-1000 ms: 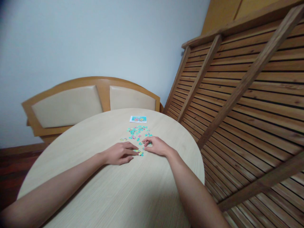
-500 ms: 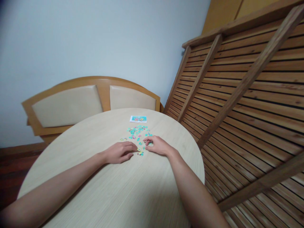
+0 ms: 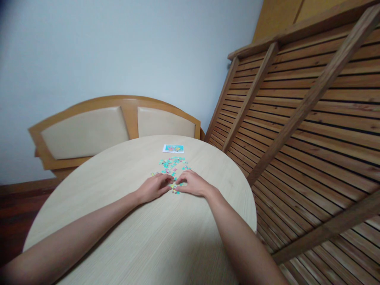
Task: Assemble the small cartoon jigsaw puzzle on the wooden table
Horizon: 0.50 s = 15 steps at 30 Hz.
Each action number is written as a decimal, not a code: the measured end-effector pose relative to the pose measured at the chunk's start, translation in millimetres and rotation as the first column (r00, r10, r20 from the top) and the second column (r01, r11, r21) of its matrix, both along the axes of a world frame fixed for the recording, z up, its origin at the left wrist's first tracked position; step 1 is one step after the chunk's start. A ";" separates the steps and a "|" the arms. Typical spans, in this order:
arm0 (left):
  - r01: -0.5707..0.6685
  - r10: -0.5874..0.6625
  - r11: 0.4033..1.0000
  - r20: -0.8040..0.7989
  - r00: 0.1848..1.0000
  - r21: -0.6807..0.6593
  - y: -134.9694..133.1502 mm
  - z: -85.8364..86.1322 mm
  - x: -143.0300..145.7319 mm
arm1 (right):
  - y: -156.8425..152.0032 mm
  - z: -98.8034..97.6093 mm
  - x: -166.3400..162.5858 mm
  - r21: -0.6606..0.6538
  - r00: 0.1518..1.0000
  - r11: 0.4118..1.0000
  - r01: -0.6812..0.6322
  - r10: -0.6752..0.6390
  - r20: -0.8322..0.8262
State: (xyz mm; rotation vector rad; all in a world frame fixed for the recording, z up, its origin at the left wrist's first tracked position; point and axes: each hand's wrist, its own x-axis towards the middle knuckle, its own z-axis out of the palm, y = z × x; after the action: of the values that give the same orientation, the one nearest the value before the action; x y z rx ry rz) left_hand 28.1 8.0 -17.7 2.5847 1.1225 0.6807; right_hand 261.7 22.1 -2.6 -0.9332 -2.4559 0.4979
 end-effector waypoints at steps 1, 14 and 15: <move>-0.007 0.007 1.000 0.017 1.000 -0.011 0.1 -0.9 1.3 | -0.4 0.2 -0.8 0.002 1.000 1.000 -0.007 0.007 0.007; 0.048 0.002 0.984 0.281 0.960 -0.170 5.1 -12.7 4.9 | -0.8 -0.4 -1.6 0.009 0.999 0.999 -0.032 0.032 0.002; 0.062 0.000 0.980 0.312 0.950 -0.187 4.8 -12.8 4.9 | -0.9 -0.7 -1.3 0.011 1.000 0.999 -0.031 0.031 0.003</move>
State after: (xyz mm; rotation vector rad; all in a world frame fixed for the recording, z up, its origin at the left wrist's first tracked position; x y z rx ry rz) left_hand 33.0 12.9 -30.5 2.2300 0.9904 0.8860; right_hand 260.4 21.2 -3.3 -0.8928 -2.4769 0.4936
